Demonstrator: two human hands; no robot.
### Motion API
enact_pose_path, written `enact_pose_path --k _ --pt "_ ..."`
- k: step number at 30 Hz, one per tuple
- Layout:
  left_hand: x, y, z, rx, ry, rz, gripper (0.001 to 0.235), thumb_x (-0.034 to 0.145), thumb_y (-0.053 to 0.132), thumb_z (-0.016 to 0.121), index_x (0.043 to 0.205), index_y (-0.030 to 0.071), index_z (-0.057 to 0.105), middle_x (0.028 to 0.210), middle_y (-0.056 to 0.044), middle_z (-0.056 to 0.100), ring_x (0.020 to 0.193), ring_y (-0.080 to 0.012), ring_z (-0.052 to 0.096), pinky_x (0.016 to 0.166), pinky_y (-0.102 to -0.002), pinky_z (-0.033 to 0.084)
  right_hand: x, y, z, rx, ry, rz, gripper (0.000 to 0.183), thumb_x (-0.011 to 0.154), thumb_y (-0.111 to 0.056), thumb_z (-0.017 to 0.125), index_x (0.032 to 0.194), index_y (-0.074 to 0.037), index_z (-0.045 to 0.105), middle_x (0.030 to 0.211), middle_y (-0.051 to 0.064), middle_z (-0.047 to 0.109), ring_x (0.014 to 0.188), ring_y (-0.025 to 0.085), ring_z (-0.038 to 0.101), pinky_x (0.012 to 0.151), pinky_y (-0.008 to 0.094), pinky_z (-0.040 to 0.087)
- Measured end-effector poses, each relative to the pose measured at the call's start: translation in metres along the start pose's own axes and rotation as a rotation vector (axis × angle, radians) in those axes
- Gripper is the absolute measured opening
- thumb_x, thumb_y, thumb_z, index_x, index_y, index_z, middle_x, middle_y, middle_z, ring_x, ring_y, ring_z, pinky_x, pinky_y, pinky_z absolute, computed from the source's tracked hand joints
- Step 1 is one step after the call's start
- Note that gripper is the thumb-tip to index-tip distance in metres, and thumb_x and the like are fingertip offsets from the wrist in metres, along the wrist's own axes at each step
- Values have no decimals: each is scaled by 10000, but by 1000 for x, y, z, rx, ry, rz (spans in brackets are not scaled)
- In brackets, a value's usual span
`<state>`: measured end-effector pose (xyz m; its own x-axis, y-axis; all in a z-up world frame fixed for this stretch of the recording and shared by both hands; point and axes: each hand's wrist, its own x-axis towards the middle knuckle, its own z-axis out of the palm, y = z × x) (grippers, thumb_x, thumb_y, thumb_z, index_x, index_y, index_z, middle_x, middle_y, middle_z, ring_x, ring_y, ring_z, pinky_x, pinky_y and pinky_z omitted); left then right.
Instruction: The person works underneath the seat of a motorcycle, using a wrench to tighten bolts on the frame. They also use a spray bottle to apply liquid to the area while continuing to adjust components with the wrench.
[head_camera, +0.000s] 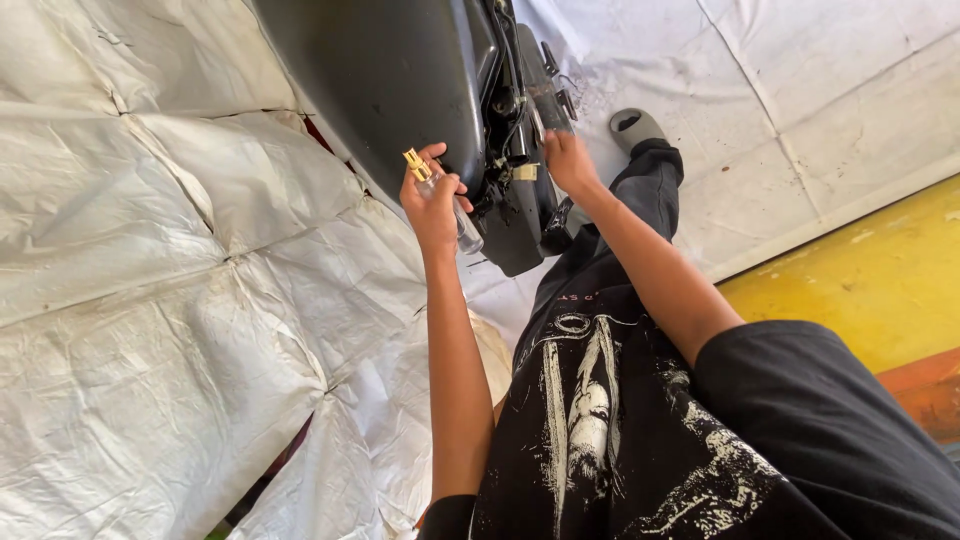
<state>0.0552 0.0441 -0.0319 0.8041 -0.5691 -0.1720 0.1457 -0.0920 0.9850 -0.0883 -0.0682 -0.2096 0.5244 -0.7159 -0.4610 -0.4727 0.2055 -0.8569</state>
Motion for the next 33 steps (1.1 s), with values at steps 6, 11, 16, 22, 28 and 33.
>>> enact_pose_path --k 6,11,16,22,28,33 --pt "-8 7 -1 31 -67 22 384 823 -53 600 1198 11 646 646 -75 522 372 -177 572 317 -233 480 -22 23 0 269 74 207 368 1044 -349 453 800 -150 644 619 20 559 673 205 584 664 353 467" --pt "-4 -1 -5 32 -120 38 371 819 -27 619 1186 17 643 677 -77 529 383 -179 596 314 -237 478 -36 2 -1 146 -50 155 437 1083 -406 440 816 -139 660 662 98 646 748 316 673 732 440 505" --pt "-5 2 -3 30 -76 35 331 791 -18 630 1119 19 653 630 -124 581 355 -185 584 322 -242 462 -67 5 -11 -39 -196 170 465 1096 -487 422 896 -141 661 827 194 705 937 436 689 860 502 520" --pt "-7 1 -6 44 -86 47 365 783 -30 629 1144 18 658 626 -110 576 361 -183 589 329 -239 463 -41 12 -2 -26 -109 85 462 1095 -481 425 872 -147 653 829 178 696 972 437 674 847 528 509" --pt "-6 -1 -3 31 -74 71 405 747 -50 614 1143 16 671 661 -70 541 359 -176 592 340 -239 481 -46 52 8 326 -240 132 384 1116 -355 386 873 -127 577 542 11 504 462 164 505 445 274 416" --pt "-10 3 1 26 -37 34 392 742 -55 602 1124 3 666 711 -72 551 369 -154 581 353 -226 473 -17 6 5 638 -229 228 338 1114 -321 368 919 -94 526 533 2 316 358 115 302 326 245 258"
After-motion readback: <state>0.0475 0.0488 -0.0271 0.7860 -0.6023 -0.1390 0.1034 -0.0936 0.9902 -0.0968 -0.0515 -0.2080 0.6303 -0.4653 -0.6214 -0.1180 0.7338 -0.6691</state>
